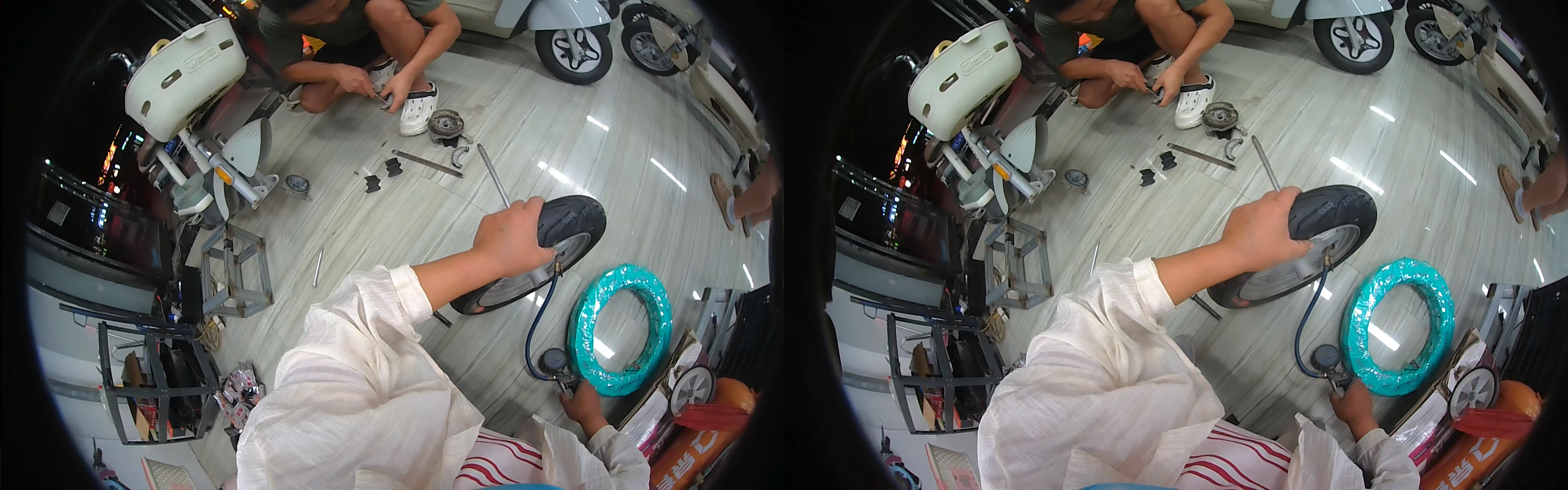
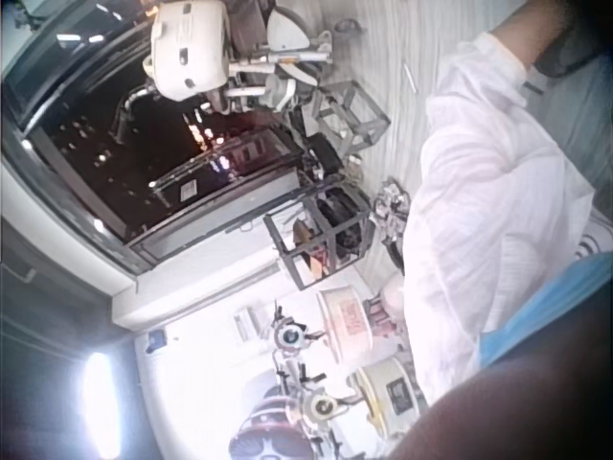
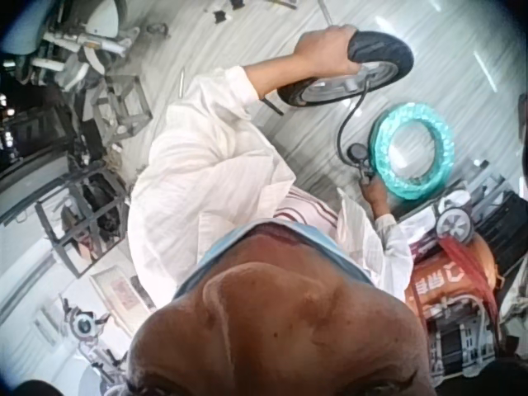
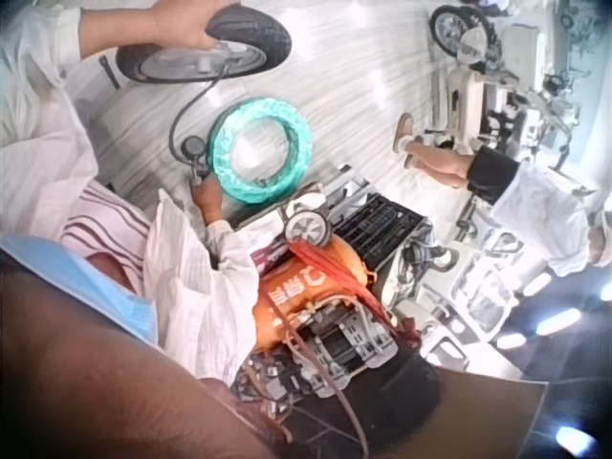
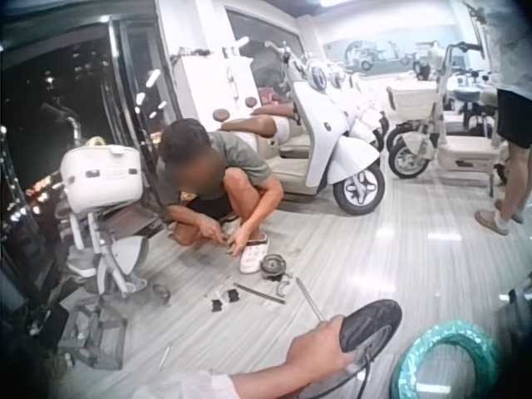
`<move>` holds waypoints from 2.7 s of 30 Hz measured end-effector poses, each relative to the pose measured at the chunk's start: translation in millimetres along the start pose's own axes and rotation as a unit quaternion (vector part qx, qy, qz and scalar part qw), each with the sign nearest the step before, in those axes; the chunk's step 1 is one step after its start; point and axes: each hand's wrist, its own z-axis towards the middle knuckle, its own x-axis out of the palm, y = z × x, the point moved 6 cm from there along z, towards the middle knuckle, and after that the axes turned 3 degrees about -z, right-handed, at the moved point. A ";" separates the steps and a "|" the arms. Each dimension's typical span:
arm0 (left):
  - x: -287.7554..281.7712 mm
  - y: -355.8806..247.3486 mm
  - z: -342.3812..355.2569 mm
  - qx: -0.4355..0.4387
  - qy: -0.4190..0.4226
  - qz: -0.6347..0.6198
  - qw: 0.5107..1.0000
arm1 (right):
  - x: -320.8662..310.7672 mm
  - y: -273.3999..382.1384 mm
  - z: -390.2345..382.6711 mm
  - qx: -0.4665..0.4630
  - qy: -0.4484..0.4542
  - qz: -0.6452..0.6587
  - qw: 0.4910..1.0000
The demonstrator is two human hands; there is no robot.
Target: The person inflates a scooter wheel using a hand pump and then assembles a brake assembly by inserting brake shoes into a drum and tightening with a wrench. The person handles the wheel, pump, brake drum, brake shoes, and wrench throughout the task.
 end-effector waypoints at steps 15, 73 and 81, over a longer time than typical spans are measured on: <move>-0.2 12.4 -0.3 0.026 -0.032 -0.010 0.999 | 1.3 -1.4 3.7 -0.022 0.007 -0.016 1.000; -1.2 12.0 6.7 0.018 -0.024 -0.009 1.000 | 1.2 -1.5 4.5 -0.002 0.010 0.014 1.000; -0.8 12.2 7.3 0.012 -0.018 -0.002 1.000 | 2.2 -3.4 4.0 0.006 0.021 0.028 0.999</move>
